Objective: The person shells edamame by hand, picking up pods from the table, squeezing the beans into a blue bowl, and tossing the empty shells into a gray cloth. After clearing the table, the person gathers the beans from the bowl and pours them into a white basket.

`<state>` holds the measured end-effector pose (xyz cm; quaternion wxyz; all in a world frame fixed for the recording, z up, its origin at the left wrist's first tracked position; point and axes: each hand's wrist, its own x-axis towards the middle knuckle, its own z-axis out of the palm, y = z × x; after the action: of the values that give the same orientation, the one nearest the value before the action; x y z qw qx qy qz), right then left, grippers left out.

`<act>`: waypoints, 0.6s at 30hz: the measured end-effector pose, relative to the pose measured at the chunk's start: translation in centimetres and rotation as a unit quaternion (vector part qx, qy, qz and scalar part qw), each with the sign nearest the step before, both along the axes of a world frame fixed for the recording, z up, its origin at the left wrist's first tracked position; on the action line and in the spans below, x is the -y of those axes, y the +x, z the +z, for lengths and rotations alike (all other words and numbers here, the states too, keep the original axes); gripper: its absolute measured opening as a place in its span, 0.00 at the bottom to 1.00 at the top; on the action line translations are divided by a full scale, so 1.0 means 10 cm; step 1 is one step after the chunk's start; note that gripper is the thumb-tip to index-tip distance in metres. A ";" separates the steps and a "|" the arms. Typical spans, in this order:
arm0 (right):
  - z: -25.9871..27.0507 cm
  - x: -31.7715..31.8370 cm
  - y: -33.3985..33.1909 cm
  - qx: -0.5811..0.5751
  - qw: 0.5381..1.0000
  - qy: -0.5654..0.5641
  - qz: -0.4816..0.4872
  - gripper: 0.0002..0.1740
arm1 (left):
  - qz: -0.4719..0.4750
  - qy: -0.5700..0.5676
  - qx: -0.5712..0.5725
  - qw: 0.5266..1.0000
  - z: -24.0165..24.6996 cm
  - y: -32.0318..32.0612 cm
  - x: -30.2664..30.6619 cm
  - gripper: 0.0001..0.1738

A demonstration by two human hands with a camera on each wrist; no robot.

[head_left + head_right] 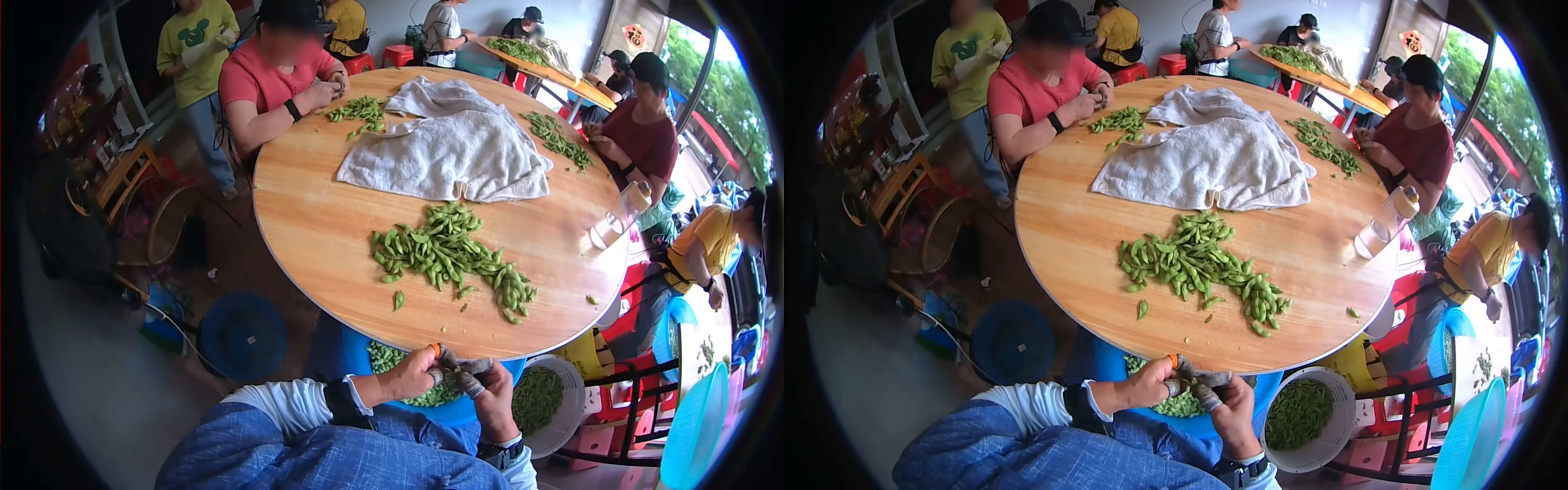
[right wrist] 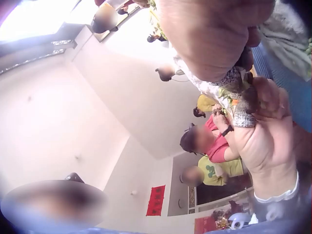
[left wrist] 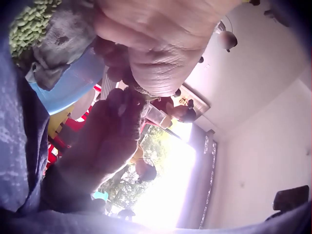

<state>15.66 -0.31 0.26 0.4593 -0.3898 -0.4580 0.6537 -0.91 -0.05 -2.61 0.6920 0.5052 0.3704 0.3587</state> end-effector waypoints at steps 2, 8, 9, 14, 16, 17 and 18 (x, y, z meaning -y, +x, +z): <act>-0.01 0.00 0.12 0.007 0.999 -0.005 -0.044 0.10 | -0.070 0.028 -0.143 0.987 0.11 -0.08 -0.01 0.17; -0.04 -0.08 1.26 0.479 0.819 0.121 -0.291 0.19 | -0.034 0.299 -0.203 0.932 0.11 -0.31 0.12 0.11; -0.05 -0.06 1.47 0.572 0.758 0.152 -0.274 0.18 | 0.012 0.316 -0.195 0.928 0.17 -0.35 0.09 0.08; 0.04 -0.09 1.43 0.599 0.749 0.183 -0.214 0.11 | 0.243 0.259 -0.307 0.883 0.30 -0.73 -0.24 0.10; 0.17 -0.21 0.91 0.509 0.810 0.226 -0.183 0.09 | 0.301 0.337 -0.417 0.788 0.36 -0.85 -0.46 0.12; 0.28 -0.25 0.61 0.473 0.845 0.206 -0.139 0.10 | 0.319 0.360 -0.447 0.754 0.29 -0.91 -0.57 0.13; 0.39 -0.29 0.32 0.434 0.876 0.185 -0.095 0.10 | 0.301 0.346 -0.475 0.751 0.25 -0.96 -0.64 0.12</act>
<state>18.81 2.54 4.19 0.3377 -0.5838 -0.6851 0.2752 -10.50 6.37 -0.09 0.0615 0.6777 0.6348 0.3659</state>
